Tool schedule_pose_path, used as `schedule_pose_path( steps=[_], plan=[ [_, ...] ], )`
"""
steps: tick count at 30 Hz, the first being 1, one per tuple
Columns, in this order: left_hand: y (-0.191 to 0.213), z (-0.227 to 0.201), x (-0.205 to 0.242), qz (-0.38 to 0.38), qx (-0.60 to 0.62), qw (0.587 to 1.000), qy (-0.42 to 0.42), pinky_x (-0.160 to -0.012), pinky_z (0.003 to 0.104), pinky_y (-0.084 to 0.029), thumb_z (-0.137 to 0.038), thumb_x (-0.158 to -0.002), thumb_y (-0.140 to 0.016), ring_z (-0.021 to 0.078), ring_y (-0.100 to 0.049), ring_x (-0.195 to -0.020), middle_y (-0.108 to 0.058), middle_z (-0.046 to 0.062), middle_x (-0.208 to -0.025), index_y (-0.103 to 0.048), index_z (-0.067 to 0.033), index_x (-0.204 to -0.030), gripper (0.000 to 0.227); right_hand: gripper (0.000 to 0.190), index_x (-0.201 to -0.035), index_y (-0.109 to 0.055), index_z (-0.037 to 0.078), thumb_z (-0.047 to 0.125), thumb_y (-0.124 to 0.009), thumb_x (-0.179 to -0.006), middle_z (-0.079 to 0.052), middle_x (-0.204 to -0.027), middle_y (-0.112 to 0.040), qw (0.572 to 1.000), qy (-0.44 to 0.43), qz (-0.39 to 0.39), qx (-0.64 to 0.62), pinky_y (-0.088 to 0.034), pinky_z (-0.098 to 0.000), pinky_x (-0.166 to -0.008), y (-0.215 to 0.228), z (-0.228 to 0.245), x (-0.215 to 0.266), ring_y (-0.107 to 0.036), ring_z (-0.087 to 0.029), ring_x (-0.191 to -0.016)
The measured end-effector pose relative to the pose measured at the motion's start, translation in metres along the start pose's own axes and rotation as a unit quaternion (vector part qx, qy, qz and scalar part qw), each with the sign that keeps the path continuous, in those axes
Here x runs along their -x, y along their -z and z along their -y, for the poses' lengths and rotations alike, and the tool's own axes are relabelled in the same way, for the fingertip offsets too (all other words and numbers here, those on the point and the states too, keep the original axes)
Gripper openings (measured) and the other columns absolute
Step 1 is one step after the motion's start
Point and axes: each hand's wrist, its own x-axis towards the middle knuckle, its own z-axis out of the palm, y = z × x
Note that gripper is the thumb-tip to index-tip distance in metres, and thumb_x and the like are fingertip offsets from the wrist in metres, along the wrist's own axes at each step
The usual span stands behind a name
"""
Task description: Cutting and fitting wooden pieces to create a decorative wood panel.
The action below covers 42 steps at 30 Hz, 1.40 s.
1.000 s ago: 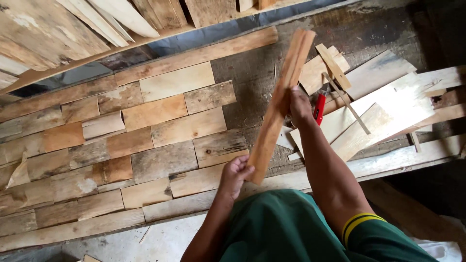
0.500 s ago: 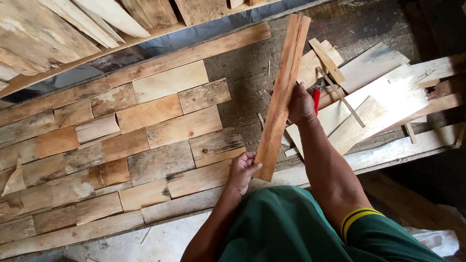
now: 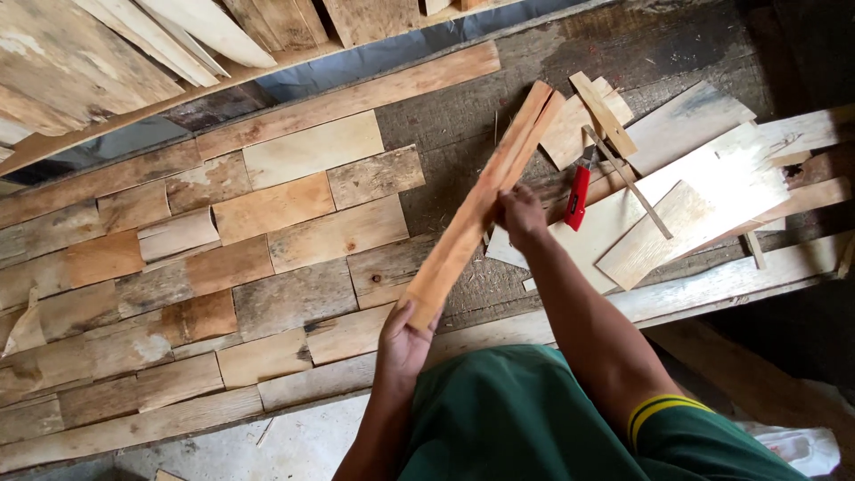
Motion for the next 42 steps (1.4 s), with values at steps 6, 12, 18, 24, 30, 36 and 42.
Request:
schedule_pose_path(
  steps=[6,12,18,24,30,36,42],
  plan=[
    [0.029,-0.008,0.023,-0.071,0.004,0.997,-0.042,-0.11,0.047,-0.05,-0.02,-0.096,-0.067,0.0336,-0.06,-0.128,-0.062,0.02,-0.138,-0.053,0.0066,-0.137,0.05,0.057,-0.146,-0.035,0.0,0.026,-0.057,-0.1,-0.026,-0.132,-0.051,0.915,0.206,-0.172,0.302,-0.056,-0.0503,-0.095,-0.03,0.032,0.037,-0.057,-0.037,-0.115],
    [0.075,-0.003,0.051,-0.136,-0.038,0.99,-0.028,-0.106,0.048,-0.053,-0.02,-0.095,-0.063,0.0348,-0.065,-0.121,-0.066,0.021,-0.132,-0.053,0.0079,-0.134,0.049,0.062,-0.151,-0.041,0.006,0.046,-0.048,-0.105,-0.028,-0.161,-0.033,0.751,0.336,-0.168,0.542,-0.021,-0.0604,-0.123,-0.057,0.057,-0.028,-0.031,-0.044,-0.149],
    [0.041,-0.005,0.072,-0.254,-0.041,0.966,0.003,-0.098,0.047,-0.054,-0.019,-0.096,-0.059,0.0375,-0.066,-0.115,-0.067,0.021,-0.128,-0.051,0.0068,-0.137,0.049,0.079,-0.158,-0.035,0.003,0.061,-0.034,-0.103,-0.025,-0.166,-0.022,0.729,0.269,-0.103,0.62,-0.002,-0.0618,-0.124,-0.075,0.035,-0.046,-0.01,-0.041,-0.156],
    [0.035,0.006,0.074,-0.259,-0.08,0.962,0.01,-0.101,0.045,-0.054,-0.006,-0.093,-0.06,0.0339,-0.067,-0.12,-0.07,0.02,-0.131,-0.055,0.0056,-0.142,0.051,0.076,-0.158,-0.035,0.003,0.056,-0.037,-0.104,-0.026,-0.167,-0.022,0.709,0.28,-0.115,0.637,0.001,-0.0617,-0.124,-0.076,0.026,-0.051,-0.009,-0.041,-0.157],
    [0.004,0.003,0.073,-0.202,-0.183,0.96,0.063,-0.088,0.044,-0.06,0.007,-0.077,-0.07,0.0333,-0.073,-0.104,-0.074,0.021,-0.118,-0.059,0.0001,-0.138,0.062,0.073,-0.159,-0.035,0.004,0.05,-0.042,-0.102,-0.025,-0.167,-0.022,0.708,0.284,-0.125,0.634,0.002,-0.0613,-0.125,-0.077,0.024,-0.057,-0.009,-0.041,-0.157],
    [-0.013,0.012,0.072,-0.17,-0.351,0.919,0.06,-0.088,0.039,-0.062,0.0,-0.075,-0.081,0.0256,-0.075,-0.102,-0.077,0.017,-0.116,-0.063,0.0021,-0.135,0.062,0.071,-0.159,-0.036,0.005,0.046,-0.044,-0.101,-0.024,-0.167,-0.022,0.715,0.278,-0.126,0.629,0.002,-0.0609,-0.125,-0.08,0.027,-0.051,-0.01,-0.041,-0.157],
    [-0.016,0.019,0.075,-0.095,-0.39,0.916,0.02,-0.099,0.038,-0.058,-0.001,-0.074,-0.084,0.022,-0.072,-0.114,-0.074,0.013,-0.124,-0.06,-0.0003,-0.136,0.066,0.069,-0.159,-0.038,0.004,0.044,-0.043,-0.103,-0.025,-0.169,-0.022,0.717,0.304,-0.127,0.614,0.001,-0.0611,-0.126,-0.075,0.02,-0.05,-0.011,-0.041,-0.158]
  ],
)
